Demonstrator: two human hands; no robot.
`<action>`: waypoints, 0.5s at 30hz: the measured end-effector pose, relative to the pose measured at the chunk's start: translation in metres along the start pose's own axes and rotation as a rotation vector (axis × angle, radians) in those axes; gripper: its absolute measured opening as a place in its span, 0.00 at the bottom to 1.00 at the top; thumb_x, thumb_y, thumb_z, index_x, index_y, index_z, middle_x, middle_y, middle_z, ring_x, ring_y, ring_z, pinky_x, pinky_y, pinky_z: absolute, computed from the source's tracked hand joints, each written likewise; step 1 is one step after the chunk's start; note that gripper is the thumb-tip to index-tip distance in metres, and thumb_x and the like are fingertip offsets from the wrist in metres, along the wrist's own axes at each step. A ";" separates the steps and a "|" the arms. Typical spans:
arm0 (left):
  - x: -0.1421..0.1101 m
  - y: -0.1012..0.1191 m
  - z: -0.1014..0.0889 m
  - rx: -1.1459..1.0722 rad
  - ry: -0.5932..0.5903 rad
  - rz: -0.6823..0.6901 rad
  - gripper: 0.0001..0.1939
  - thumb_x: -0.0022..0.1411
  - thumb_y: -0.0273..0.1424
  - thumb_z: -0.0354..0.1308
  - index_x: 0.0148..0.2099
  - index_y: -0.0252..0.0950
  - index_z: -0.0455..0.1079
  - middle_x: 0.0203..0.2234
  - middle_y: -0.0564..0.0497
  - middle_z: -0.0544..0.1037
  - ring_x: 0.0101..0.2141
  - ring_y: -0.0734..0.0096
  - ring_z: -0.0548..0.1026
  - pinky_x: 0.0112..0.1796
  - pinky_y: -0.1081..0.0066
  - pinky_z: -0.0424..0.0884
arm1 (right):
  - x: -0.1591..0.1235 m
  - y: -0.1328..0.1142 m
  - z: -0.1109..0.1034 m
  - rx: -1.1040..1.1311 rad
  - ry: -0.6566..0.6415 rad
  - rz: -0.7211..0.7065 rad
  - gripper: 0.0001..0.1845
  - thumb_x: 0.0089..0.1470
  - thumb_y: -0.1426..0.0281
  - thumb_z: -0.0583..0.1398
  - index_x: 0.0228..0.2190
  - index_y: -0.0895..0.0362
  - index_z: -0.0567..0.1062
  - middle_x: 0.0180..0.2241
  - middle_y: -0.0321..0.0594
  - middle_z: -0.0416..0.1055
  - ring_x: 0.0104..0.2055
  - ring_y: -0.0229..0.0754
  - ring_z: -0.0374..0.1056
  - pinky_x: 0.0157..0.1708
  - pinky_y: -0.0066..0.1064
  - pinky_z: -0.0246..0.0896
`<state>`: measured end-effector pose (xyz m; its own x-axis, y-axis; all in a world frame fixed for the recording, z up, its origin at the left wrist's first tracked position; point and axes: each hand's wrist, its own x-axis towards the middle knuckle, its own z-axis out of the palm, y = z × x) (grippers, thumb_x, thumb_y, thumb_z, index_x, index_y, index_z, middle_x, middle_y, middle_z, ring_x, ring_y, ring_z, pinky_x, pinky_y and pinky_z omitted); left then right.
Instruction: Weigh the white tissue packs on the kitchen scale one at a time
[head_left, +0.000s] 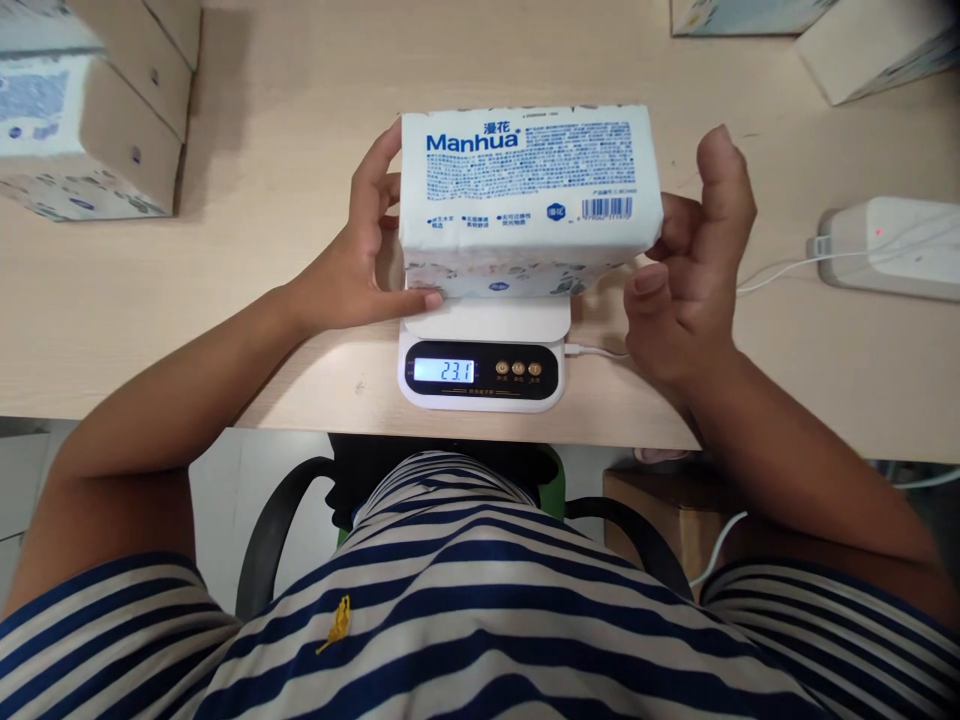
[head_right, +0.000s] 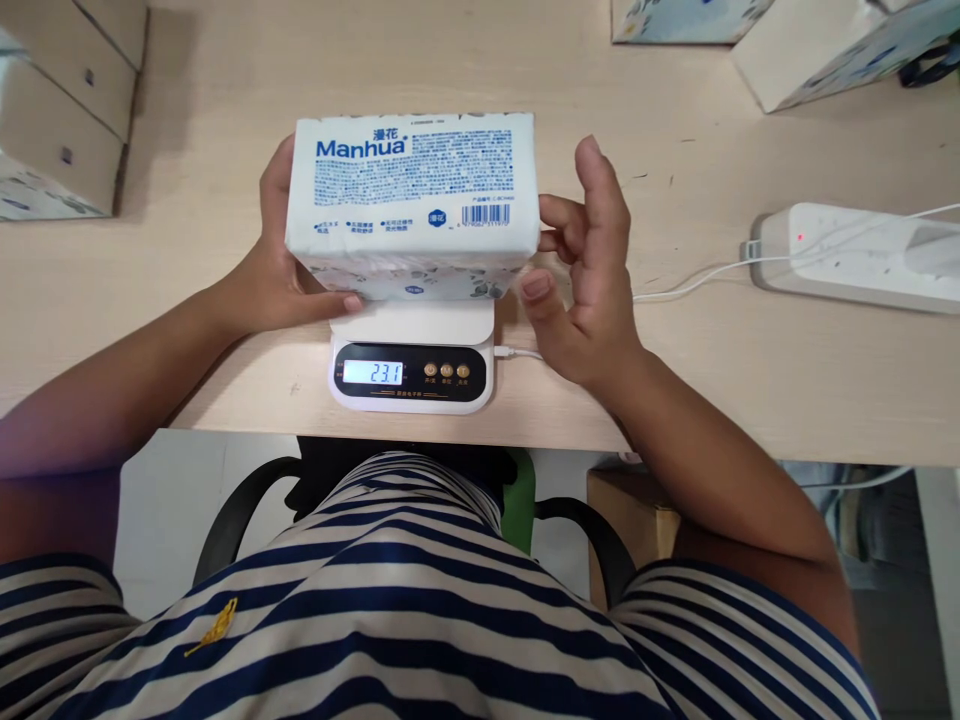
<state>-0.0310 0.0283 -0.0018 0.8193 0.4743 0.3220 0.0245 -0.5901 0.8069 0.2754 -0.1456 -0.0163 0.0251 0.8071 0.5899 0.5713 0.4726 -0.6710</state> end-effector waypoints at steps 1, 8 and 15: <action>0.000 0.000 0.000 -0.008 0.006 -0.004 0.73 0.47 0.64 0.79 0.81 0.54 0.38 0.73 0.41 0.65 0.80 0.38 0.53 0.75 0.42 0.63 | -0.001 0.001 0.000 0.001 0.005 0.030 0.52 0.63 0.31 0.57 0.78 0.33 0.49 0.63 0.46 0.76 0.60 0.56 0.78 0.54 0.53 0.78; 0.003 0.000 0.000 -0.036 0.030 -0.006 0.76 0.46 0.62 0.80 0.81 0.41 0.39 0.71 0.37 0.64 0.80 0.34 0.52 0.74 0.32 0.55 | 0.001 -0.016 -0.004 0.068 -0.109 0.035 0.48 0.71 0.40 0.56 0.79 0.37 0.42 0.69 0.43 0.70 0.71 0.58 0.70 0.66 0.57 0.72; 0.002 -0.010 -0.004 -0.161 0.159 -0.089 0.76 0.39 0.58 0.84 0.79 0.36 0.49 0.73 0.35 0.62 0.78 0.29 0.56 0.74 0.34 0.61 | 0.002 -0.024 -0.006 0.024 -0.121 0.122 0.55 0.69 0.36 0.55 0.78 0.50 0.37 0.69 0.51 0.70 0.73 0.62 0.67 0.66 0.60 0.71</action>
<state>-0.0318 0.0379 -0.0077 0.7175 0.6241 0.3093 -0.0091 -0.4356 0.9001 0.2664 -0.1571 0.0034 -0.0065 0.8952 0.4456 0.5503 0.3753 -0.7459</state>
